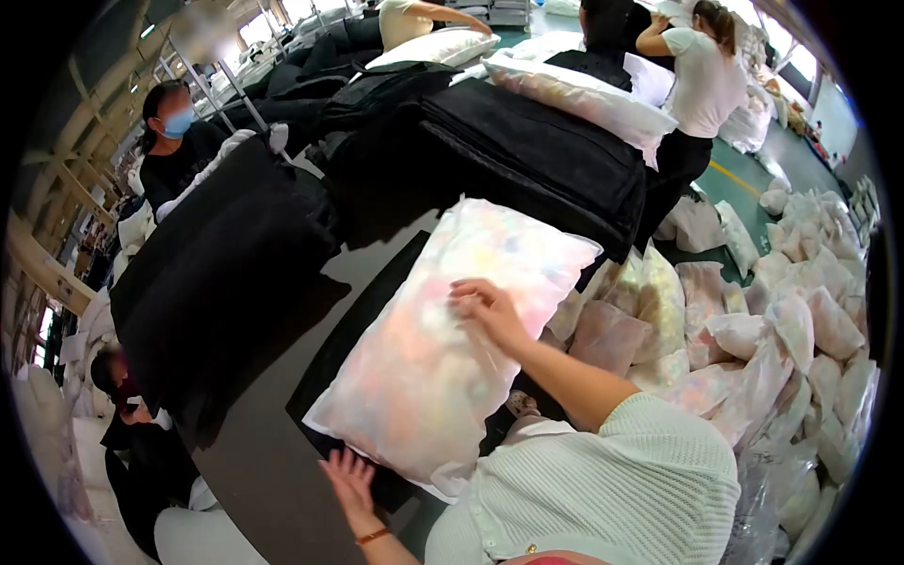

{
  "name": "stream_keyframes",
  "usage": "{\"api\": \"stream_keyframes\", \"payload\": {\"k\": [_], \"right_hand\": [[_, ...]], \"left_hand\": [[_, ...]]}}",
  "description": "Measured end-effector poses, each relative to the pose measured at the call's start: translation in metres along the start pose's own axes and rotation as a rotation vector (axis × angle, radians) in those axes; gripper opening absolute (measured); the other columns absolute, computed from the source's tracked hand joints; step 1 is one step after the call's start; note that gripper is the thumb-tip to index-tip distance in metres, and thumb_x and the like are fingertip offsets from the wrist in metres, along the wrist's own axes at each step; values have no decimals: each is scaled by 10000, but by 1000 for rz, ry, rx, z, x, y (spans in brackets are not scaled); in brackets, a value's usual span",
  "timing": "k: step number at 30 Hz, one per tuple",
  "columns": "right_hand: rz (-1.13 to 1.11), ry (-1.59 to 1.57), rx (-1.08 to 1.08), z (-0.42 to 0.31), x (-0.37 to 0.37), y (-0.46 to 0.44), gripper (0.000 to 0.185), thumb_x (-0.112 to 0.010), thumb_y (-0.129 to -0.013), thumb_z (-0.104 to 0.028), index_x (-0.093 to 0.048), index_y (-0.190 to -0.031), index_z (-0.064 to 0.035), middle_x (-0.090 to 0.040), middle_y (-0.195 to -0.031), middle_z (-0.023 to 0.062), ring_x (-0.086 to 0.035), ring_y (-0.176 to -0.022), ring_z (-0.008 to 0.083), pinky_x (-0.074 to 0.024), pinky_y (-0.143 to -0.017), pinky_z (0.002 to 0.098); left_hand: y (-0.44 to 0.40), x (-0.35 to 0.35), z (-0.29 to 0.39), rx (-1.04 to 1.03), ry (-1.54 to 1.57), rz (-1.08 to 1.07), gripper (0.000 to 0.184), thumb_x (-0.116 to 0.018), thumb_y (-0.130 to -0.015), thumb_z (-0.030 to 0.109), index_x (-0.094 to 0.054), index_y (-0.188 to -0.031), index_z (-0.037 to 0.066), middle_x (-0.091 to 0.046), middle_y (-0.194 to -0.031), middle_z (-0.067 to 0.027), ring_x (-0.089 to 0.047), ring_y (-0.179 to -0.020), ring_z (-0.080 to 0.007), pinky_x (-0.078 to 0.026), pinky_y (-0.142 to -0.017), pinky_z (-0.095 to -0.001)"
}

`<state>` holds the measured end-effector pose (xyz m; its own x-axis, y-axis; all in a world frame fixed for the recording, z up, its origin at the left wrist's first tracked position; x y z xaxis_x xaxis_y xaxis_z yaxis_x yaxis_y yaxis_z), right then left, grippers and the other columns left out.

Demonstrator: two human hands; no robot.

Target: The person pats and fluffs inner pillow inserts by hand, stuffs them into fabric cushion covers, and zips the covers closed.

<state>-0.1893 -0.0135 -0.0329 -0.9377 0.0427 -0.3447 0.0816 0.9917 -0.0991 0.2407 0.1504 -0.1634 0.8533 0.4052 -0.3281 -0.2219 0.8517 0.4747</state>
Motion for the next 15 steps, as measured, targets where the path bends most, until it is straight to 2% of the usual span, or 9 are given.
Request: {"api": "stream_keyframes", "payload": {"k": [3,5,7,9,10,11,12,14,15], "right_hand": [[104,616,288,-35,81,-31,286,-643,-876,-131,-607,-1153,-69,-577,-1232,72,-550,-1157,241,-445,-987,358],[249,1081,441,-53,138,-54,406,-681,-858,-254,-596,-1204,-61,-567,-1269,182,-499,-1238,348,-372,-1063,411],[304,1425,177,-30,198,-83,587,-691,-845,-408,-570,-1257,-8,-519,-1340,251,-480,-1278,366,-396,-1049,443],[213,1261,-267,14,237,-97,717,-663,-848,-504,-538,-1297,40,-523,-1319,307,-495,-1269,392,-403,-1046,438],[127,1067,-385,27,241,-102,648,-718,-840,-420,-549,-1259,44,-616,-1202,248,-607,-1119,329,-462,-971,398],[106,1064,-392,24,240,-106,648,-718,-840,-420,-549,-1259,44,-616,-1202,248,-607,-1119,329,-462,-971,398],[49,756,-297,20,230,-113,584,-738,-836,-355,-557,-1230,36,-639,-1139,191,-622,-1042,268,-481,-922,368],[51,357,-121,-20,200,-118,401,-759,-829,-166,-577,-1142,7,-648,-1008,56,-604,-903,131,-502,-818,296],[41,280,-5,-53,180,-115,347,-736,-840,-133,-587,-1126,-4,-651,-976,64,-619,-876,144,-514,-800,305]], "left_hand": [[43,-74,-25,25,10,-166,890,-399,-938,682,-164,-1527,58,-305,-1535,-169,-338,-1386,-352,-328,-1096,-499],[39,-90,-21,-167,-39,-122,793,-531,-966,515,-206,-1509,38,-354,-1500,-156,-377,-1362,-296,-337,-1100,-410],[36,-120,-6,-210,-228,-42,680,-607,-949,231,-256,-1487,7,-404,-1461,-155,-411,-1331,-244,-339,-1092,-344],[16,-127,2,-298,-301,91,657,-579,-913,128,-271,-1476,-11,-420,-1444,-162,-424,-1317,-245,-333,-1095,-348],[8,-127,11,-376,-388,183,648,-550,-876,25,-285,-1465,-29,-437,-1428,-169,-436,-1303,-245,-327,-1097,-352],[12,-138,34,-486,-448,302,641,-522,-852,-6,-301,-1452,-40,-449,-1417,-169,-443,-1297,-249,-327,-1096,-353],[24,-151,62,-590,-507,427,638,-494,-827,-36,-316,-1440,-51,-461,-1406,-168,-450,-1291,-252,-326,-1095,-354],[49,-184,119,-861,-440,343,571,-504,-850,-7,-376,-1404,-58,-480,-1381,-174,-484,-1256,-253,-355,-1077,-355],[53,-167,141,-883,-522,445,548,-522,-856,3,-402,-1389,-47,-502,-1356,-167,-499,-1238,-250,-379,-1055,-353]]}}
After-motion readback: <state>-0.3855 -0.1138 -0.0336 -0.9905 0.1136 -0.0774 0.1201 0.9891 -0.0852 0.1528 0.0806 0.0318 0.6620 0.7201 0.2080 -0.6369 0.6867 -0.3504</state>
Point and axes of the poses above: each hand's wrist, its own y-axis away from the middle knuckle, its own x-axis out of the back of the hand, z = x × y, the point moved 8 cm from there along -y, towards the middle knuckle
